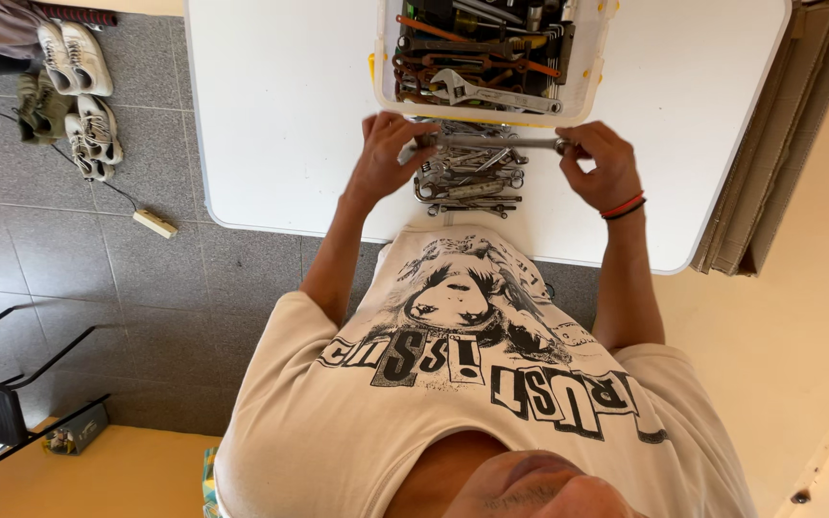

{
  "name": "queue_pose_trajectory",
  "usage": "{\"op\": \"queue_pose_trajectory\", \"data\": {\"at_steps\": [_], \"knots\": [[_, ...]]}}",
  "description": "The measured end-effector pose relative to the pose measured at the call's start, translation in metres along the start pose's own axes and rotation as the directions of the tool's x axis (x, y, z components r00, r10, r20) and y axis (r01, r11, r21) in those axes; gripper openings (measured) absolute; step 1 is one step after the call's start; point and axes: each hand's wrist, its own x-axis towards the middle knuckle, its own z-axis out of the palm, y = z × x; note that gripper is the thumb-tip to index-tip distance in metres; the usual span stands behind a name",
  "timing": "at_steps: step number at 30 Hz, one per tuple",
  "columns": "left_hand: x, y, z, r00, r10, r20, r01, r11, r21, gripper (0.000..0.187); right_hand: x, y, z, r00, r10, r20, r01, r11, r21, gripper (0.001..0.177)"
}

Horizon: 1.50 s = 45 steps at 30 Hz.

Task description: The person sorts wrenches and other hand tools laid out on a white folding table and arranges them inside a plastic toolbox, then places the blue lid on the toolbox and presses it closed.

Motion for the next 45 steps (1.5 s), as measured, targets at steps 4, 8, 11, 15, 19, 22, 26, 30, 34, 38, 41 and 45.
{"op": "queue_pose_trajectory", "data": {"at_steps": [4,8,11,15,19,22,26,30,34,38,41,45], "knots": [[0.06,-0.008,-0.019,0.995,0.095,0.002,-0.095,0.986,0.14,0.025,0.042,0.008,-0.015,0.991,-0.127,0.048,0.135,0.946,-0.296,0.021],[0.098,-0.04,-0.006,0.991,0.049,0.124,-0.091,0.926,0.367,0.026,0.08,0.059,0.003,0.962,-0.219,0.162,0.272,0.81,-0.52,0.005],[0.111,-0.069,0.025,0.972,-0.016,0.234,-0.095,0.885,0.455,0.03,0.088,0.096,0.028,0.958,-0.148,0.245,0.275,0.721,-0.637,0.003],[0.13,-0.113,0.061,0.951,-0.012,0.309,-0.142,0.871,0.47,0.034,0.103,0.128,0.048,0.944,0.015,0.329,0.257,0.59,-0.766,0.006],[0.139,-0.132,0.086,0.889,-0.2,0.413,-0.014,0.887,0.461,0.039,0.122,0.137,0.06,0.899,0.18,0.399,0.304,0.401,-0.864,0.018],[0.132,-0.131,0.099,0.892,-0.228,0.39,0.015,0.877,0.48,0.038,0.126,0.14,0.071,0.843,0.302,0.445,0.326,0.37,-0.87,0.024],[0.127,-0.122,0.105,0.936,-0.207,0.284,0.021,0.841,0.54,0.035,0.124,0.154,0.085,0.834,0.32,0.449,0.346,0.33,-0.878,0.028],[0.128,-0.115,0.097,0.922,-0.262,0.286,0.062,0.828,0.558,0.029,0.122,0.172,0.099,0.832,0.348,0.432,0.31,0.354,-0.882,0.022],[0.125,-0.109,0.09,0.937,-0.22,0.27,0.059,0.863,0.501,0.03,0.118,0.179,0.099,0.862,0.283,0.421,0.287,0.413,-0.864,0.022],[0.116,-0.094,0.078,0.972,-0.157,0.177,0.062,0.89,0.452,0.031,0.116,0.155,0.081,0.935,0.045,0.352,0.248,0.627,-0.739,0.009],[0.104,-0.079,0.061,1.0,-0.012,0.02,0.005,0.952,0.307,0.028,0.104,0.121,0.064,0.971,-0.094,0.221,0.192,0.855,-0.481,0.014],[0.081,-0.058,0.04,0.982,0.153,-0.11,-0.136,0.98,0.145,0.021,0.074,0.076,0.046,0.998,-0.01,0.069,0.009,1.0,0.014,0.014]]}}
